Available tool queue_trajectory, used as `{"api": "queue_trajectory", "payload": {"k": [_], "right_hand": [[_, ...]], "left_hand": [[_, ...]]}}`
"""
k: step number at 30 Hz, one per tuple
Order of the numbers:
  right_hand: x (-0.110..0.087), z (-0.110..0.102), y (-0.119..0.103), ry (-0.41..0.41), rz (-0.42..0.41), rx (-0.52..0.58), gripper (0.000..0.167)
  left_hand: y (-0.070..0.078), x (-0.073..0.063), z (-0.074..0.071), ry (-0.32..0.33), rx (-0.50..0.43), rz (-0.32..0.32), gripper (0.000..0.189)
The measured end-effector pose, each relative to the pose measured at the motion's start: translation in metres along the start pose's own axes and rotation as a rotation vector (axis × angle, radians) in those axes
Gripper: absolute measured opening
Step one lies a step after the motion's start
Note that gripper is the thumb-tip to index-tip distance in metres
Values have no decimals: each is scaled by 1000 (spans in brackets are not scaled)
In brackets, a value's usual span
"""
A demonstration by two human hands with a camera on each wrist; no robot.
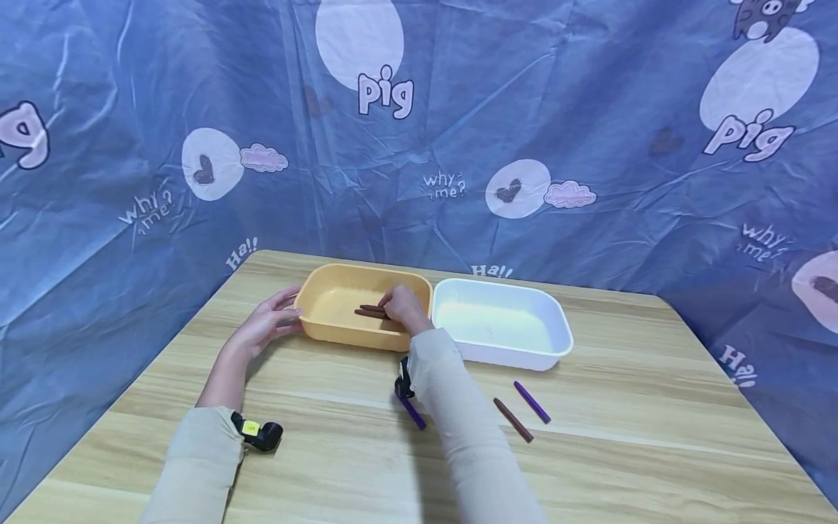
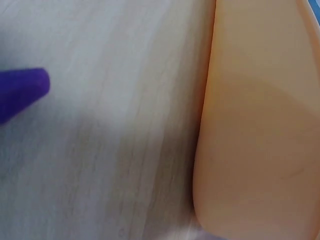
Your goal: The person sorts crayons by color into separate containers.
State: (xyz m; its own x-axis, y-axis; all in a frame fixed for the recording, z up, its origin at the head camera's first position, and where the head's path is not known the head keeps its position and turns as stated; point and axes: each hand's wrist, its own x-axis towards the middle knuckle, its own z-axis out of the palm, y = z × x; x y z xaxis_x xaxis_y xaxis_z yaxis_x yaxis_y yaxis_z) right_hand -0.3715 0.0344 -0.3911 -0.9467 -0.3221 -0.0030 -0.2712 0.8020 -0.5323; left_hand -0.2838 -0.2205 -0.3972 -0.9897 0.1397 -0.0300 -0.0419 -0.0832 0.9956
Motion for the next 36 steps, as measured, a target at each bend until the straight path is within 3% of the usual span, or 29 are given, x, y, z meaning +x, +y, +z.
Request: {"api": "queue_trajectory", "payload": {"k": [2, 7, 9, 14, 20, 28, 36], "right_hand": [[23, 16, 24, 31, -59, -7, 33], [78, 52, 79, 42, -97, -8, 34], [66, 41, 66, -3, -33, 5, 34], [8, -5, 11, -18, 10, 26, 32], [-18, -34, -14, 40, -110, -24, 31], [-45, -67, -26, 71, -192, 85, 26], [-88, -94, -15, 129, -279, 100, 21]], "left_hand": [[0, 0, 0, -2, 0, 2, 63], [-1, 0, 1, -3, 6, 9, 63], [-1, 1, 1, -4, 8, 8, 62], [-3, 3, 1, 2, 4, -2, 63], [-1, 2, 0, 11, -15, -10, 63], [0, 4, -2, 7, -4, -8, 62], [0, 8, -4, -7, -8, -10, 62]]}}
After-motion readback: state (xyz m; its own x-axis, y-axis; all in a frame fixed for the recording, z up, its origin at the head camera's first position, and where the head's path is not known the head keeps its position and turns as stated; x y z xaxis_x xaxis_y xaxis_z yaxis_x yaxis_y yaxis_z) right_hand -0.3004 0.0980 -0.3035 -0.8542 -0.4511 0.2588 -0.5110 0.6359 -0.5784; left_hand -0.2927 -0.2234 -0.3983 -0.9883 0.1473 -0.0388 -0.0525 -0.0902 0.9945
